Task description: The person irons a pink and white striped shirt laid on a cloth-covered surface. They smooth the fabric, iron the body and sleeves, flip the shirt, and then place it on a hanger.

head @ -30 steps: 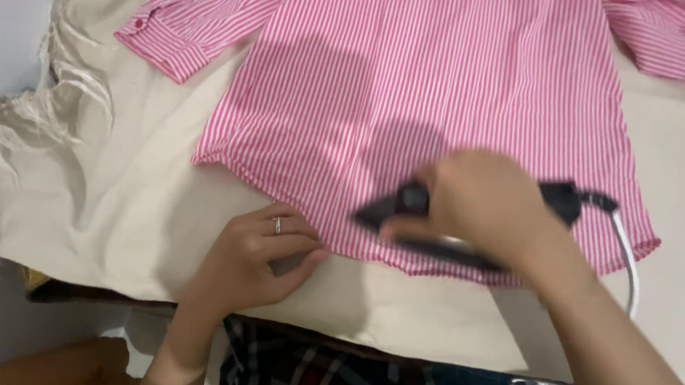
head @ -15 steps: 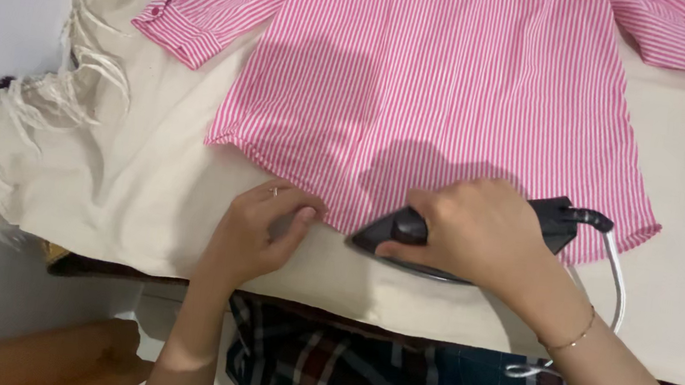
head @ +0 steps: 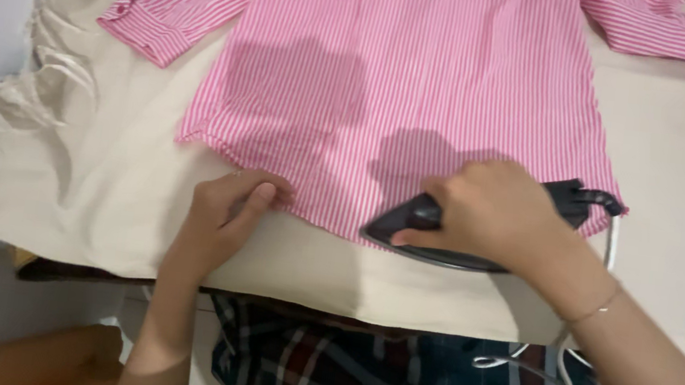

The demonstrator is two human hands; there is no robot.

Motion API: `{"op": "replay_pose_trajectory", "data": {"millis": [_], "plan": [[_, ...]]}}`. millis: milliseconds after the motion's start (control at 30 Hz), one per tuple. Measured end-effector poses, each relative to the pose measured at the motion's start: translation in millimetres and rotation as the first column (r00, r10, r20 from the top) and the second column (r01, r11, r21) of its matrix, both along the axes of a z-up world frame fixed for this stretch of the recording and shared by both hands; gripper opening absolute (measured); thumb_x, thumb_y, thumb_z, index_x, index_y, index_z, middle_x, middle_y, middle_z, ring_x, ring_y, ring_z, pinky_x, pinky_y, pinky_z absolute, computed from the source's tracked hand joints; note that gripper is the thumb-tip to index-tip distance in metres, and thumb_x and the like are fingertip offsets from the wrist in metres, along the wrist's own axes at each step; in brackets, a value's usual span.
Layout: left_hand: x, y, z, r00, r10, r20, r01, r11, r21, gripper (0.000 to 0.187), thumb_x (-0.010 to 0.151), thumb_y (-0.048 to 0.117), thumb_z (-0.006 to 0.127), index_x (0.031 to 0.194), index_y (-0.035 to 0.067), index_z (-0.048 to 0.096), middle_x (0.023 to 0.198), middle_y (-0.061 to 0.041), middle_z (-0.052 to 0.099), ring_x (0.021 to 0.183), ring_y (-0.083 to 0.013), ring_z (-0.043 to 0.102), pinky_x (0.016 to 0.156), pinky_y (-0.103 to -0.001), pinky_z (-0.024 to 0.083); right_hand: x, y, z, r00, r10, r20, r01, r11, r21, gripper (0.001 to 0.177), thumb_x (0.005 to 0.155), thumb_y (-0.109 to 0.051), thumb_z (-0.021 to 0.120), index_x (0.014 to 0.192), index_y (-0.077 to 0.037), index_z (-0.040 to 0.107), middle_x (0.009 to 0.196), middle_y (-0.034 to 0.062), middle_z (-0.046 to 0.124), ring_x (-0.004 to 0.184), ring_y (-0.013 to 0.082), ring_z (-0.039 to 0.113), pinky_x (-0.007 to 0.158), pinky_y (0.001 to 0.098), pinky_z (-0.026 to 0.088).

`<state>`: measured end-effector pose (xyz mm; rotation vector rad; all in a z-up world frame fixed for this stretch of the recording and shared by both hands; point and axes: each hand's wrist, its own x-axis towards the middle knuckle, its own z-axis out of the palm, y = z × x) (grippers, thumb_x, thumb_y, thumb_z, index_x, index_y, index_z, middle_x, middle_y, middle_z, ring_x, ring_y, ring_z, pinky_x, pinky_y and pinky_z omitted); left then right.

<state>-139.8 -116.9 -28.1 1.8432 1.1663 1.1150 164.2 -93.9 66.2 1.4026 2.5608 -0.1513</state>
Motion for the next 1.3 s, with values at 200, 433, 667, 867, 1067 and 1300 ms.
{"op": "replay_pose_trajectory", "data": {"millis": [200, 433, 667, 867, 1067, 1300], "plan": [[6.3, 10.3, 9.2, 1.000, 0.024, -0.017, -0.025, 0.995, -0.099, 0.027, 0.105, 0.021, 0.057, 0.112, 0.002, 0.074, 0.091, -0.007, 0.078, 0.078, -0.0145, 0.071, 0.071, -0.028, 0.056, 71.4, -2.6, 10.7, 0.957, -0.213, 0.198, 0.226, 0.973, -0.047, 0.070, 0.071, -0.079, 0.062, 0.090, -0.013, 0.079, 0.048, 0.0013, 0.063, 0.044, 0.0178, 0.062, 0.049, 0.0309, 0.054], [81.7, 7.5, 5.1, 0.917, 0.013, -0.398, 0.154, 0.910, 0.384, 0.030, 0.099, 0.026, 0.063, 0.124, 0.012, 0.067, 0.123, -0.005, 0.072, 0.113, -0.0240, 0.067, 0.104, -0.043, 0.051, 118.8, -9.8, 5.4, 0.958, -0.280, 0.056, 0.274, 0.957, 0.094, 0.065, 0.064, -0.078, 0.075, 0.080, -0.015, 0.081, 0.044, 0.0023, 0.062, 0.039, 0.0219, 0.061, 0.050, 0.0335, 0.052], [133.4, -12.5, 0.4, 0.802, -0.043, -0.595, 0.337, 0.855, 0.393, 0.058, 0.097, 0.036, 0.061, 0.143, 0.001, 0.054, 0.149, -0.015, 0.051, 0.141, -0.0302, 0.046, 0.117, -0.049, 0.033, 142.0, 11.9, -18.0, 0.830, -0.541, -0.135, 0.557, 0.789, 0.262, 0.068, 0.074, -0.076, 0.076, 0.085, -0.009, 0.079, 0.061, 0.0083, 0.068, 0.049, 0.0258, 0.068, 0.052, 0.0361, 0.054], [80.8, -17.4, 8.7, 0.867, -0.033, -0.497, 0.193, 0.942, 0.274, 0.054, 0.089, 0.028, 0.071, 0.139, 0.009, 0.060, 0.141, -0.014, 0.058, 0.130, -0.0327, 0.052, 0.108, -0.044, 0.044, 145.8, 43.3, -11.9, 0.793, -0.592, -0.140, 0.600, 0.721, 0.347, 0.074, 0.071, -0.077, 0.082, 0.084, -0.004, 0.080, 0.072, 0.0146, 0.072, 0.065, 0.0331, 0.070, 0.064, 0.0420, 0.055], [-54.8, 48.6, 24.7, 0.886, 0.271, -0.377, -0.179, 0.949, 0.261, 0.037, 0.090, 0.016, 0.070, 0.127, 0.010, 0.071, 0.136, -0.015, 0.065, 0.125, -0.0306, 0.059, 0.088, -0.036, 0.055, 76.9, 31.0, -6.0, 0.920, -0.352, -0.171, 0.368, 0.927, 0.071, 0.058, 0.056, -0.064, 0.087, 0.081, -0.013, 0.077, 0.066, 0.0099, 0.072, 0.063, 0.0331, 0.071, 0.063, 0.0447, 0.056], [-103.9, 132.0, 3.8, 0.883, 0.394, -0.255, -0.394, 0.918, 0.053, 0.028, 0.096, 0.030, 0.073, 0.109, 0.005, 0.076, 0.081, -0.008, 0.070, 0.071, -0.0152, 0.060, 0.066, -0.030, 0.049, -20.4, 94.7, -21.8, 0.866, -0.290, -0.407, 0.448, 0.810, 0.377, 0.057, 0.068, -0.059, 0.086, 0.083, -0.006, 0.072, 0.072, 0.0185, 0.070, 0.069, 0.0392, 0.069, 0.061, 0.0510, 0.053]]}}
